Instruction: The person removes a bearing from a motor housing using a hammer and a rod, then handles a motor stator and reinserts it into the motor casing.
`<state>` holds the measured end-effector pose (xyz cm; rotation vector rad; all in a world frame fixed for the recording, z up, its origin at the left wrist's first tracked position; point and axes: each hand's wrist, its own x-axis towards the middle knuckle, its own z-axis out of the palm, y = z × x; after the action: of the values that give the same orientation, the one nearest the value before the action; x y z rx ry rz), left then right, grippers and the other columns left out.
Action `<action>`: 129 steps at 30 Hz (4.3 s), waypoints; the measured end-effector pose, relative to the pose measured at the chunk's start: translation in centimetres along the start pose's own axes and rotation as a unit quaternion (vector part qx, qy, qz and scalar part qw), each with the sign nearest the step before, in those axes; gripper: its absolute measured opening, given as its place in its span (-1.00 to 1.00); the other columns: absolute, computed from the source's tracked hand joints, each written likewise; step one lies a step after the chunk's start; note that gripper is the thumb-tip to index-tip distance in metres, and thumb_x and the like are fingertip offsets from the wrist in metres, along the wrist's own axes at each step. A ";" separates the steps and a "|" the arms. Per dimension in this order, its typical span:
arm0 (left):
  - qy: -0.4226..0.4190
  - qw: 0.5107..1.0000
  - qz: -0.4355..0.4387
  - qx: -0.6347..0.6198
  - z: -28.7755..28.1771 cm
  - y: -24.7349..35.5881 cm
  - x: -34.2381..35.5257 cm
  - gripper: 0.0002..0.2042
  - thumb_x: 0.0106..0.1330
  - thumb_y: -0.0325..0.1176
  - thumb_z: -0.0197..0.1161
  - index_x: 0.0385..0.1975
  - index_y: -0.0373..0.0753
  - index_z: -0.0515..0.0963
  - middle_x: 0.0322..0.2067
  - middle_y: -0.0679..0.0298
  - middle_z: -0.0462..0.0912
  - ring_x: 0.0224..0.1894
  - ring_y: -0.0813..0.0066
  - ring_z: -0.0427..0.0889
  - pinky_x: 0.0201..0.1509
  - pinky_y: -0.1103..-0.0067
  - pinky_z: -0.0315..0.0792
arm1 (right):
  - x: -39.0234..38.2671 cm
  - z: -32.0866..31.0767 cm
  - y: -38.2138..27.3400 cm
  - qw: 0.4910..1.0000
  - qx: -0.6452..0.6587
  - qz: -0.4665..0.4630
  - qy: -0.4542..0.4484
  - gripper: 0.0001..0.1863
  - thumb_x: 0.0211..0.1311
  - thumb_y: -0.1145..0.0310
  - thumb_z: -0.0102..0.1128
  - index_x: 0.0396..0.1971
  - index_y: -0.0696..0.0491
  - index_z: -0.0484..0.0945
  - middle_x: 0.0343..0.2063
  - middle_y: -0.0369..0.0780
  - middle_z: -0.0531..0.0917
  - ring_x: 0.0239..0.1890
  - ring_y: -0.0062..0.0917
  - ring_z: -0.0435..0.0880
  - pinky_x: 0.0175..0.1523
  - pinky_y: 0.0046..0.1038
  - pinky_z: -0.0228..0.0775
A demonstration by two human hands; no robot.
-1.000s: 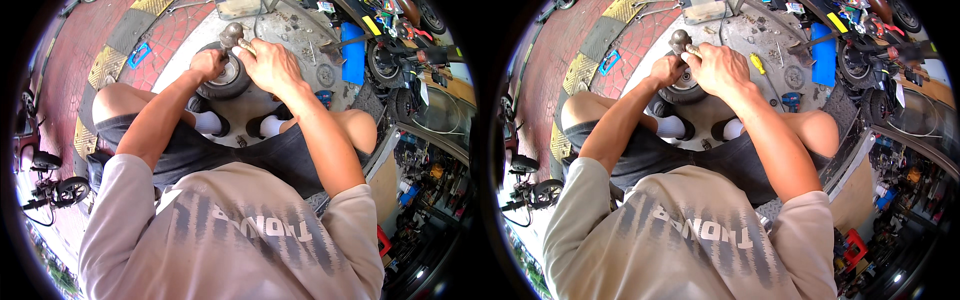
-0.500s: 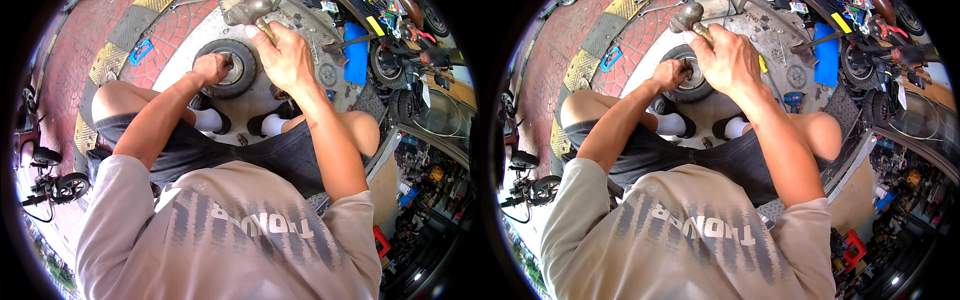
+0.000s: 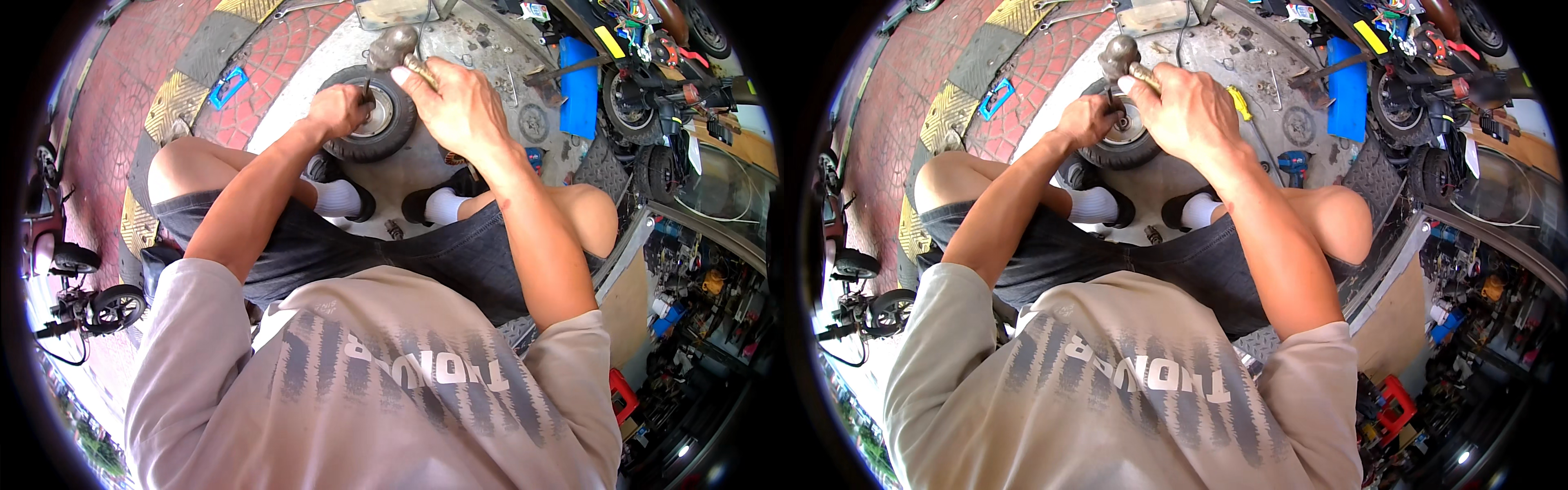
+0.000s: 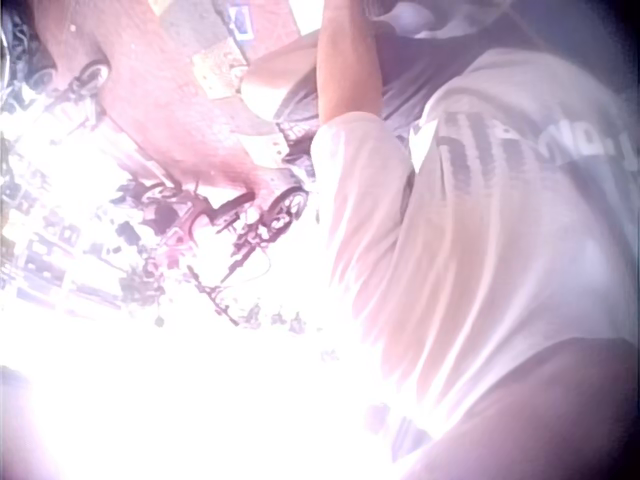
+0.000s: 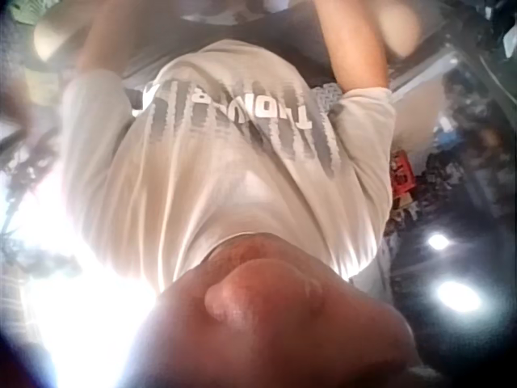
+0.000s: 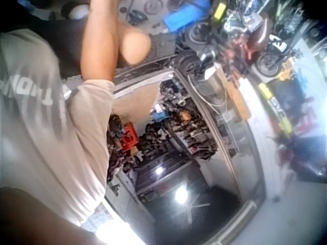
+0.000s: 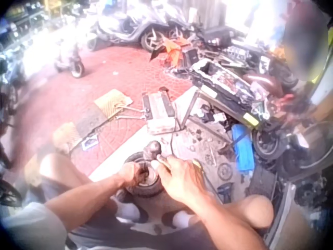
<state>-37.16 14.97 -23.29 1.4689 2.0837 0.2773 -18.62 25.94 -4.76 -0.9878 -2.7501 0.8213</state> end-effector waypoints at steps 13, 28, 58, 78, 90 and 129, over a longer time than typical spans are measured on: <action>0.050 0.997 -0.045 -0.028 -0.5 -1.6 -0.6 -0.64 0.42 -0.01 0.22 -0.04 -0.13 0.74 -0.16 -0.05 0.79 -0.02 -0.04 0.75 0.10 0.15 0.59 | 0.2 -0.9 -2.6 0.989 0.110 -0.073 0.065 -0.43 0.44 -0.12 0.24 -0.45 0.16 0.56 -0.66 0.03 0.62 -0.46 0.09 0.70 -0.32 0.02 0.49; 0.051 0.998 -0.016 -0.014 -0.1 -1.3 0.4 -0.66 0.46 -0.02 0.19 -0.06 -0.11 0.71 -0.24 -0.02 0.77 -0.10 -0.07 0.75 -0.01 0.13 0.59 | 1.0 0.5 1.0 0.997 -0.056 0.041 -0.036 -0.43 0.43 -0.13 0.16 -0.22 0.17 0.72 -0.28 0.14 0.77 -0.12 0.09 0.77 0.04 0.03 0.58; 0.038 0.999 -0.038 -0.006 -0.5 1.1 2.0 -0.65 0.45 0.00 0.21 -0.03 -0.08 0.75 -0.16 -0.01 0.79 -0.04 -0.04 0.76 0.07 0.17 0.61 | 0.4 1.4 3.5 0.996 -0.037 0.074 -0.033 -0.36 0.51 -0.19 0.06 -0.20 0.20 0.67 -0.26 0.18 0.74 -0.09 0.17 0.71 0.06 0.08 0.51; 0.051 0.997 -0.032 -0.044 0.4 0.8 1.9 -0.63 0.45 -0.02 0.23 -0.07 -0.20 0.75 -0.17 -0.09 0.79 -0.04 -0.09 0.76 0.08 0.13 0.59 | 1.6 -0.1 2.1 0.996 -0.028 0.082 -0.005 -0.44 0.49 -0.10 0.11 -0.17 0.19 0.69 -0.24 0.15 0.76 -0.08 0.09 0.75 0.05 -0.01 0.58; 0.111 0.972 -0.034 -0.204 -2.6 1.9 1.4 -0.58 0.44 -0.03 0.20 -0.11 -0.31 0.77 -0.26 -0.02 0.82 -0.12 0.09 0.81 0.04 0.33 0.58 | -15.4 -20.0 5.4 0.756 0.417 0.044 0.503 -0.48 0.65 -0.09 -0.03 -0.14 0.15 0.52 -0.59 -0.38 0.36 -0.64 -0.73 0.24 -0.55 -0.61 0.06; 0.180 0.880 -0.084 -0.432 -25.7 14.1 -7.0 -0.61 0.66 -0.07 0.02 0.14 -0.27 0.56 -0.20 0.16 0.83 -0.65 0.76 0.25 -0.55 0.68 0.28 | -63.3 35.7 22.4 0.796 0.150 0.575 0.113 -0.74 0.34 0.20 0.16 -0.41 0.06 0.69 -0.46 -0.10 0.75 -0.32 -0.13 0.77 -0.22 -0.10 0.60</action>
<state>-38.63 17.74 6.71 0.7135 1.9054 1.2990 33.78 -14.93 -41.76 -2.4589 -1.4939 1.0577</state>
